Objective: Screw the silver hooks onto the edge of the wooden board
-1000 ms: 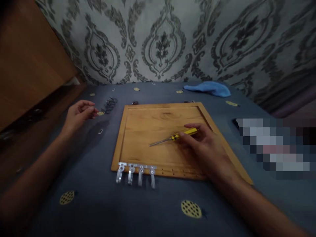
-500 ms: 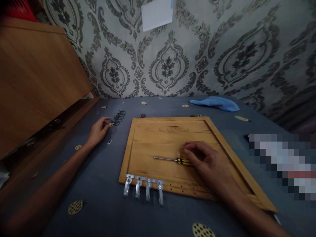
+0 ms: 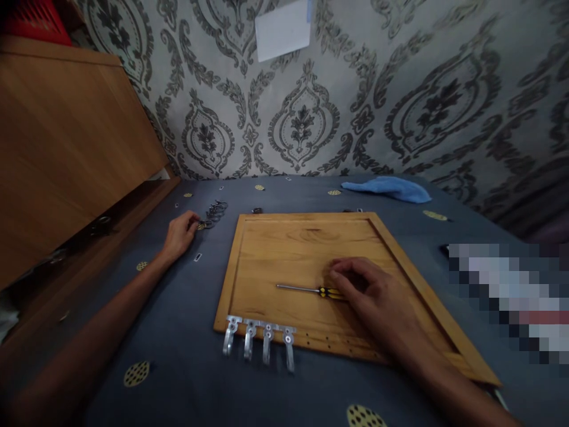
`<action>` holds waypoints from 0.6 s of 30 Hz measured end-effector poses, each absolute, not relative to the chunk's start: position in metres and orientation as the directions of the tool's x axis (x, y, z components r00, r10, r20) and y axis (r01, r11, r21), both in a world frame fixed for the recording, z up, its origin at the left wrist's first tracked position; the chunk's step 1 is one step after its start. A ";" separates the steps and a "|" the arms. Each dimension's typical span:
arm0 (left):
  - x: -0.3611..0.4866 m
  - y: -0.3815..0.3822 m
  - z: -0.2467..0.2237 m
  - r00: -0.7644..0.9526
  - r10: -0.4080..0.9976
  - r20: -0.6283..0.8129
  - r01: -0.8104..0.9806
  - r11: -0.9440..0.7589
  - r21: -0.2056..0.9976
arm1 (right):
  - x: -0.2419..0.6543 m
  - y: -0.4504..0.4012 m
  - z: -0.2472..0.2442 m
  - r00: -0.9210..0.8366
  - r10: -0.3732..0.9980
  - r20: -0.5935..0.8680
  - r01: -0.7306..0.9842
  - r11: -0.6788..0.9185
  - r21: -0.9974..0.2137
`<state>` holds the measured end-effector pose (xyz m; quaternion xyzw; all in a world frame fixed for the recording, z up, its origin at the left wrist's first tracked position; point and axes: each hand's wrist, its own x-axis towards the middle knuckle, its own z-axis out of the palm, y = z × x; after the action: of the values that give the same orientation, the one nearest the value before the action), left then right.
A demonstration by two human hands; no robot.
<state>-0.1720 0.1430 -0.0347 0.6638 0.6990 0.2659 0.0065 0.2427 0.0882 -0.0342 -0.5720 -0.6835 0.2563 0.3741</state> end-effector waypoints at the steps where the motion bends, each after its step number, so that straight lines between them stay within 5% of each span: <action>1: -0.173 0.143 -0.035 -0.120 0.932 0.341 0.928 -0.017 0.371 | 0.242 0.088 -0.034 -0.063 0.975 0.213 0.589 0.209 -0.780; 18: -0.179 0.125 -0.039 -0.022 0.940 0.341 0.986 -0.037 0.164 | 0.241 0.089 -0.036 -0.066 0.981 0.184 0.590 0.187 -0.786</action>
<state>-0.1788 0.1254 -0.0386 0.6966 0.6911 0.1822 -0.0634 0.2410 0.0892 -0.0361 -0.5784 -0.6787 0.2684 0.3643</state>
